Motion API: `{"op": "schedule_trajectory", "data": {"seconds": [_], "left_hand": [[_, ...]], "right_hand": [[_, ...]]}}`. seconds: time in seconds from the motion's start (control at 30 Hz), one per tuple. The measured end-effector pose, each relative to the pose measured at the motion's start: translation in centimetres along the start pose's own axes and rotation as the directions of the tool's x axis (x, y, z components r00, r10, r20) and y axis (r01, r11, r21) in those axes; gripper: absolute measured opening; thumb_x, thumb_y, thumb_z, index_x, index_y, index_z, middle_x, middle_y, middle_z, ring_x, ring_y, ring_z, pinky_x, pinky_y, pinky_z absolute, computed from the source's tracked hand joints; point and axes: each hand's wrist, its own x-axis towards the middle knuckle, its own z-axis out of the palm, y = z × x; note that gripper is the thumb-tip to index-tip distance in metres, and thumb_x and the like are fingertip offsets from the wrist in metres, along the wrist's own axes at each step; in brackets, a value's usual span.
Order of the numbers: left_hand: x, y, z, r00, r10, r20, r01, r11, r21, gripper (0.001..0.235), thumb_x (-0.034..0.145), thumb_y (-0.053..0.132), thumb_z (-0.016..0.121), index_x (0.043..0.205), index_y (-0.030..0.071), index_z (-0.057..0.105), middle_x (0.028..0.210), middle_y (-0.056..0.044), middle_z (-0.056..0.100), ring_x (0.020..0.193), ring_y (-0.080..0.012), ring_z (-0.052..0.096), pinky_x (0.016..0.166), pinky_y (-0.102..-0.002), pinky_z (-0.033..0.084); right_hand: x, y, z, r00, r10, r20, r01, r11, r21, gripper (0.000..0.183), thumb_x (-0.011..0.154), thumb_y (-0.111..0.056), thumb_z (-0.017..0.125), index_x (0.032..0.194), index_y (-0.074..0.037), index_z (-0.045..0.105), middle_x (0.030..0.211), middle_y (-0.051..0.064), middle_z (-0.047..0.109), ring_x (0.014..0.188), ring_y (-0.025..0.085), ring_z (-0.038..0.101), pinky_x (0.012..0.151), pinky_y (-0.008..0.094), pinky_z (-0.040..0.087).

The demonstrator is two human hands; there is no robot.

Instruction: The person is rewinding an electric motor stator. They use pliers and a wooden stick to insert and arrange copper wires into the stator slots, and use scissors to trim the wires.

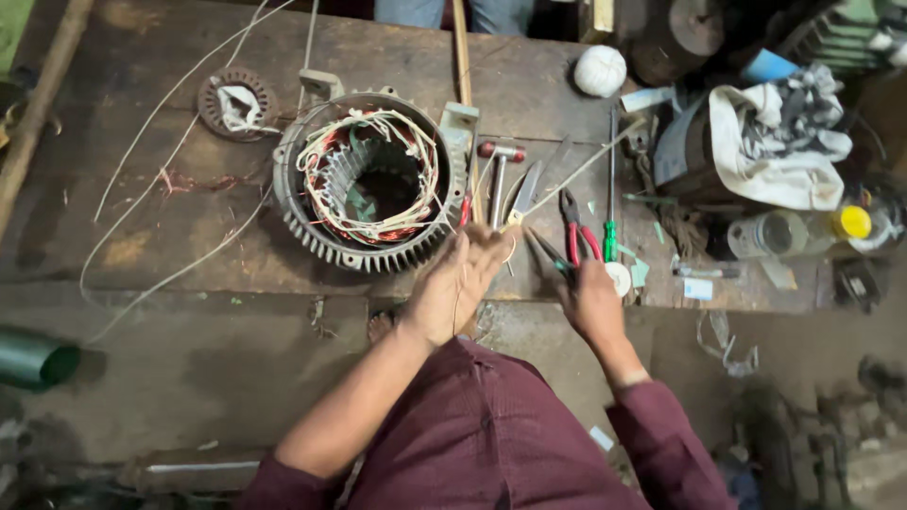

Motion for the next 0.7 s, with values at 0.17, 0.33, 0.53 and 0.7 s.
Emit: {"op": "schedule_trajectory", "data": {"seconds": [0.17, 0.33, 0.53, 0.7], "left_hand": [[-2.6, -2.3, -1.6, 0.957, 0.168, -0.238, -0.075, 0.931, 0.357, 0.018, 0.114, 0.024, 0.051, 0.122, 0.009, 0.054, 0.094, -0.002, 0.058, 0.089, -0.0171, 0.047, 0.077, -0.034, 0.036], [-4.8, -1.1, -0.8, 0.831, 0.532, -0.159, 0.017, 0.261, 0.965, 0.016, 0.108, 0.021, 0.053, 0.115, 0.010, 0.063, 0.078, -0.002, 0.069, 0.071, -0.0137, 0.068, 0.069, -0.029, 0.054], [-5.3, -0.2, 2.1, 0.791, 0.587, -0.174, 0.072, 0.193, 0.979, 0.019, 0.104, 0.021, 0.057, 0.114, 0.008, 0.064, 0.076, -0.003, 0.074, 0.068, -0.0143, 0.070, 0.065, -0.031, 0.053], [-5.2, -0.2, 2.8, 0.771, 0.625, -0.124, -0.008, 0.204, 0.979, 0.017, 0.105, 0.017, 0.056, 0.117, 0.008, 0.064, 0.073, -0.004, 0.071, 0.065, -0.0125, 0.069, 0.063, -0.030, 0.054]], "right_hand": [[-1.4, 0.7, -7.9, 0.961, -0.077, -0.266, 0.134, 0.970, 0.204, 0.056, 0.079, -0.017, 0.075, 0.126, 0.003, 0.052, 0.105, 0.023, 0.061, 0.094, 0.036, 0.064, 0.082, 0.043, 0.052], [1.2, -1.3, -9.1, 0.904, 0.033, 0.427, -0.200, 0.914, 0.353, 0.039, 0.093, -0.031, 0.071, 0.125, -0.011, 0.063, 0.081, 0.015, 0.071, 0.074, 0.025, 0.069, 0.071, 0.038, 0.053], [4.8, -7.6, -6.7, 0.789, -0.345, 0.509, 0.114, 0.895, 0.430, 0.051, 0.096, -0.039, 0.064, 0.135, -0.008, 0.053, 0.081, 0.019, 0.072, 0.078, 0.035, 0.073, 0.070, 0.043, 0.055], [8.3, -11.4, -6.5, 0.735, -0.554, 0.391, 0.373, 0.811, 0.450, 0.049, 0.098, -0.037, 0.063, 0.137, -0.008, 0.055, 0.090, 0.025, 0.071, 0.087, 0.045, 0.071, 0.073, 0.050, 0.054]]}}
